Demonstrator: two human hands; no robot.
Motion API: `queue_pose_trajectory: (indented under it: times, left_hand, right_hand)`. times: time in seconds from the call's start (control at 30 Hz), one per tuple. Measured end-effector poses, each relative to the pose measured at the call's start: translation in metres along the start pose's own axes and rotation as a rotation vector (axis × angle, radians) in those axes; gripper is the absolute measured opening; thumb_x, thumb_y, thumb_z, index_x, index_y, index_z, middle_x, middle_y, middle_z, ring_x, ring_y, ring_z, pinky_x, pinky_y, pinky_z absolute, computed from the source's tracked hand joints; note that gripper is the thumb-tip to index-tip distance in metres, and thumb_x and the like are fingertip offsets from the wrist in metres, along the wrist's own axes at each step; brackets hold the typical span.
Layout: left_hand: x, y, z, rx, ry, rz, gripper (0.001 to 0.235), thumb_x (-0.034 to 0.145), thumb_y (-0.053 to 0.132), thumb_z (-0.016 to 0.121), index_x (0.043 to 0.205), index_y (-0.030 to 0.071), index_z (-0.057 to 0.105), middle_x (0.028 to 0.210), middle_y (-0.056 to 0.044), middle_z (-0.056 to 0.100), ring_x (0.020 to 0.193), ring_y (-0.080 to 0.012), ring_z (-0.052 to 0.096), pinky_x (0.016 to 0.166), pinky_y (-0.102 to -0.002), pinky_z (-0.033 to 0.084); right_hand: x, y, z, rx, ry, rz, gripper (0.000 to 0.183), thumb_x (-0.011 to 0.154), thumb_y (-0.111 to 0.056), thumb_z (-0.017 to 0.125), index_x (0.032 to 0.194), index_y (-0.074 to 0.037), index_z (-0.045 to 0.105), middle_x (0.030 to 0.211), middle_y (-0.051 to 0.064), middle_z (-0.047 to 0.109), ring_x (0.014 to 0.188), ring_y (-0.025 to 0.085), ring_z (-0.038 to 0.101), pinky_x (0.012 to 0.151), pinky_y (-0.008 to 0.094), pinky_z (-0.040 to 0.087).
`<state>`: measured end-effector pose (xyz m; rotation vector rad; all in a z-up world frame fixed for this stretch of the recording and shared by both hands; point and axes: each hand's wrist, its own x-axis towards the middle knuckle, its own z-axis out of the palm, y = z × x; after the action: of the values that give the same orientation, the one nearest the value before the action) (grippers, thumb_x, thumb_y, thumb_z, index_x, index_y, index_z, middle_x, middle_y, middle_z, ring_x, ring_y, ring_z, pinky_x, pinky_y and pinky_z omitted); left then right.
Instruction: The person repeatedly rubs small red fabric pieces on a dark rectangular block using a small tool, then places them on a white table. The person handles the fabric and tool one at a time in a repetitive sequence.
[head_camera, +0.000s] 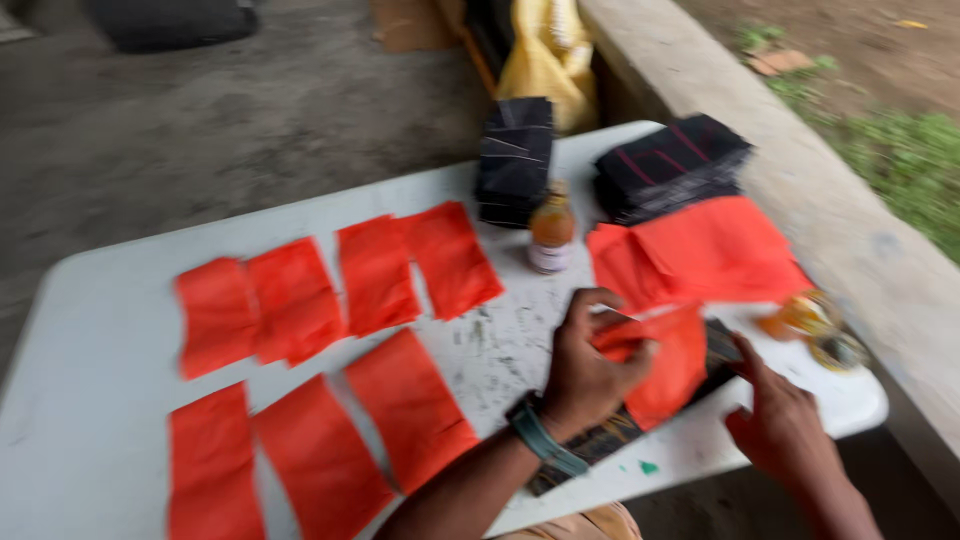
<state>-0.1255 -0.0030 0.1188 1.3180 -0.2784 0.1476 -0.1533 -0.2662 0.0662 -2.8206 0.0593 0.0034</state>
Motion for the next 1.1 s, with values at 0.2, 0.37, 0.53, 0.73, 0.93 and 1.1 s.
queue_pose_trajectory:
  times: [0.2, 0.37, 0.53, 0.73, 0.93, 1.1]
  left_hand:
    - [-0.003, 0.053, -0.032, 0.014, -0.098, 0.151, 0.056, 0.090, 0.006, 0.077, 0.135, 0.002, 0.044, 0.101, -0.010, 0.071, 0.105, -0.0179, 0.073, 0.091, -0.032, 0.062]
    - [-0.009, 0.088, -0.069, 0.044, -0.123, 0.185, 0.059, 0.092, 0.004, 0.075, 0.140, 0.003, 0.041, 0.101, -0.010, 0.069, 0.105, -0.0162, 0.072, 0.089, -0.032, 0.062]
    - [-0.025, 0.115, -0.105, 0.146, -0.120, 0.212, 0.059, 0.094, 0.002, 0.076, 0.141, 0.003, 0.041, 0.105, -0.009, 0.070, 0.110, -0.0169, 0.072, 0.094, -0.031, 0.061]
    - [-0.052, 0.147, -0.128, 0.185, -0.056, 0.149, 0.057, 0.088, 0.002, 0.077, 0.134, 0.003, 0.044, 0.121, -0.005, 0.059, 0.109, -0.0180, 0.071, 0.090, -0.031, 0.063]
    - [-0.068, 0.163, -0.145, 0.120, -0.004, 0.099, 0.059, 0.089, 0.006, 0.079, 0.136, 0.005, 0.043, 0.116, -0.011, 0.065, 0.105, -0.0171, 0.073, 0.087, -0.030, 0.063]
    - [-0.066, 0.138, -0.180, 0.119, 0.113, 0.050, 0.056, 0.089, 0.005, 0.079, 0.134, 0.005, 0.046, 0.114, -0.010, 0.065, 0.100, -0.0132, 0.069, 0.084, -0.029, 0.061]
  right_hand:
    - [0.016, 0.025, 0.028, -0.246, 0.091, 0.017, 0.107, 0.066, -0.018, 0.078, 0.163, -0.025, 0.035, 0.128, -0.004, 0.074, 0.116, 0.029, 0.067, 0.101, 0.043, 0.052]
    - [0.024, 0.051, 0.061, 0.058, 0.245, -0.062, 0.108, 0.063, -0.010, 0.074, 0.166, -0.020, 0.043, 0.134, 0.019, 0.063, 0.118, 0.034, 0.065, 0.102, 0.047, 0.053]
    - [0.034, 0.054, 0.073, 0.148, 0.481, -0.272, 0.095, 0.067, -0.005, 0.075, 0.158, -0.008, 0.046, 0.143, 0.029, 0.048, 0.131, 0.040, 0.054, 0.110, 0.048, 0.050]
    - [0.013, -0.018, 0.052, 0.752, 0.297, -0.197, 0.098, 0.082, -0.021, 0.076, 0.167, -0.003, 0.030, 0.155, 0.025, 0.048, 0.141, 0.033, 0.051, 0.113, 0.048, 0.044]
    - [0.014, -0.144, 0.019, 1.560, -0.324, -0.304, 0.114, 0.082, -0.063, 0.068, 0.169, -0.010, 0.017, 0.152, 0.029, 0.050, 0.142, 0.039, 0.047, 0.116, 0.047, 0.031]
    - [-0.013, -0.211, 0.040, 1.925, -0.853, -0.093, 0.107, 0.081, -0.064, 0.063, 0.165, -0.012, 0.021, 0.164, 0.015, 0.039, 0.145, 0.035, 0.041, 0.115, 0.053, 0.032]
